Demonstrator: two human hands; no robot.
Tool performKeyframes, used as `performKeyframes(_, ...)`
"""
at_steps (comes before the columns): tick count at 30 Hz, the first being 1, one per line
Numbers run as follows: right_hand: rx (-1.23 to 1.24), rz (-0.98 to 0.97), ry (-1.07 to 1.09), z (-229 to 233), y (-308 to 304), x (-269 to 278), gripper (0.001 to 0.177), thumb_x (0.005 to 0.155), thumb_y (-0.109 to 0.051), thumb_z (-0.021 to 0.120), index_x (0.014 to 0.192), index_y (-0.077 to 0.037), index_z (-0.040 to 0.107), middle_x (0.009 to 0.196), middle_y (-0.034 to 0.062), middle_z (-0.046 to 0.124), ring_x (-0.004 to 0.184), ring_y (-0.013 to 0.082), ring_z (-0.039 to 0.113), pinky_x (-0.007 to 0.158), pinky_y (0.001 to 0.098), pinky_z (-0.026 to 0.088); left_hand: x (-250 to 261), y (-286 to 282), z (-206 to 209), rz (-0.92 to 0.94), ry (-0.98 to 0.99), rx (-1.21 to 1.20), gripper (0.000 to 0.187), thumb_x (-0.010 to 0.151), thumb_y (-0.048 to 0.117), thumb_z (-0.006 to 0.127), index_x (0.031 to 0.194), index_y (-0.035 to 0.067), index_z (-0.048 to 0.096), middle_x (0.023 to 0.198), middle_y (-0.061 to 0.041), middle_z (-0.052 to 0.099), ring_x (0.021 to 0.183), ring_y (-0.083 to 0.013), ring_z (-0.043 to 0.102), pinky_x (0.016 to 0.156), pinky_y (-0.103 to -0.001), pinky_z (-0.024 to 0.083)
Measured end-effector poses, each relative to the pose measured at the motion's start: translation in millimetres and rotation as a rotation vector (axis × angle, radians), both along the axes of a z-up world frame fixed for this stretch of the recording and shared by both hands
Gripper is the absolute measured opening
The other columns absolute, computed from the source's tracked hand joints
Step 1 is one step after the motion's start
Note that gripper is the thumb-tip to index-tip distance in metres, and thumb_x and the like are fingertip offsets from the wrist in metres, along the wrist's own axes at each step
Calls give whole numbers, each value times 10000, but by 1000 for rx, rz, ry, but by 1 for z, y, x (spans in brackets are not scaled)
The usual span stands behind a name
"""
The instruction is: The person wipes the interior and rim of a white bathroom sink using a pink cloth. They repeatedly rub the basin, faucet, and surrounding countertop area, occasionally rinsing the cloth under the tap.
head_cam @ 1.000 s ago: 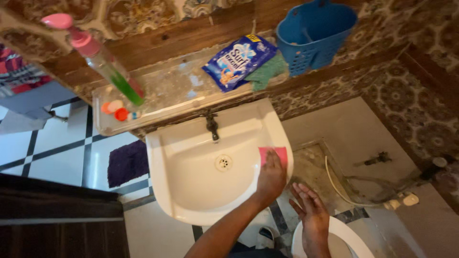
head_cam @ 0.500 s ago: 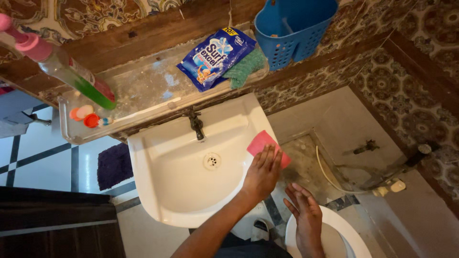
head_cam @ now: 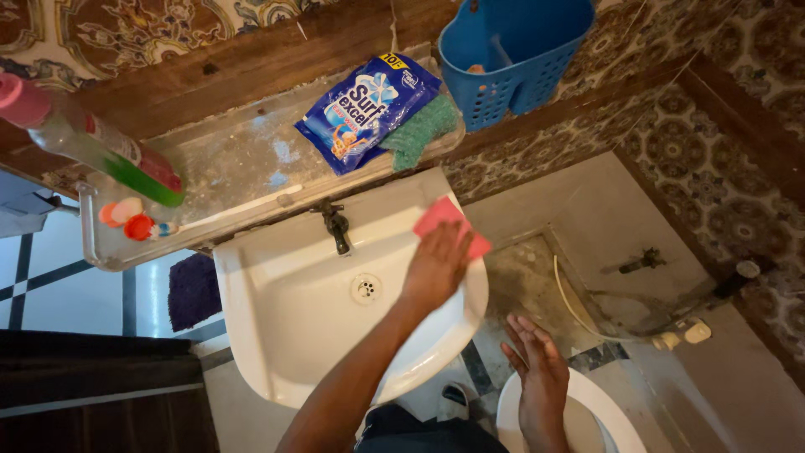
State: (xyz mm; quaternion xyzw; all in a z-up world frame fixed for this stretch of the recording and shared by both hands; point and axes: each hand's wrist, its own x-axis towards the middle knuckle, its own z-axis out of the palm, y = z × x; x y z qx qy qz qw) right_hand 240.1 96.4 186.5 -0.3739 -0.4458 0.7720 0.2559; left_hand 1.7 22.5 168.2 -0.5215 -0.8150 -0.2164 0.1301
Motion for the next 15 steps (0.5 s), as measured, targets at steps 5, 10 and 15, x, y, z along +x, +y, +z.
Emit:
performKeyframes(5,2,27,17,-1,7,-22,417,1038,-238,491,1364,14,556,1401,184,642,1310,259,612,1031,391,499,37,-16,15,-144,-101,24,535,994,312,624,1467,79,534,1525,-204,513,1445,-413,432,1167,-526,374)
performKeyframes(10,7,45,9,3,7,-27,401,1035,-216,501,1353,19,566,1381,183,649,1283,263,623,1026,400,512,-17,5,13,-42,-142,69,516,990,329,612,1432,66,571,1501,-217,521,1427,-415,438,1167,-536,358)
performKeyframes(15,8,19,-22,6,9,-40,368,1042,-195,500,1323,29,583,1347,179,672,1270,262,641,995,406,528,-71,31,-2,64,-41,83,499,1012,343,596,1421,59,574,1489,-203,528,1410,-425,440,1196,-537,337)
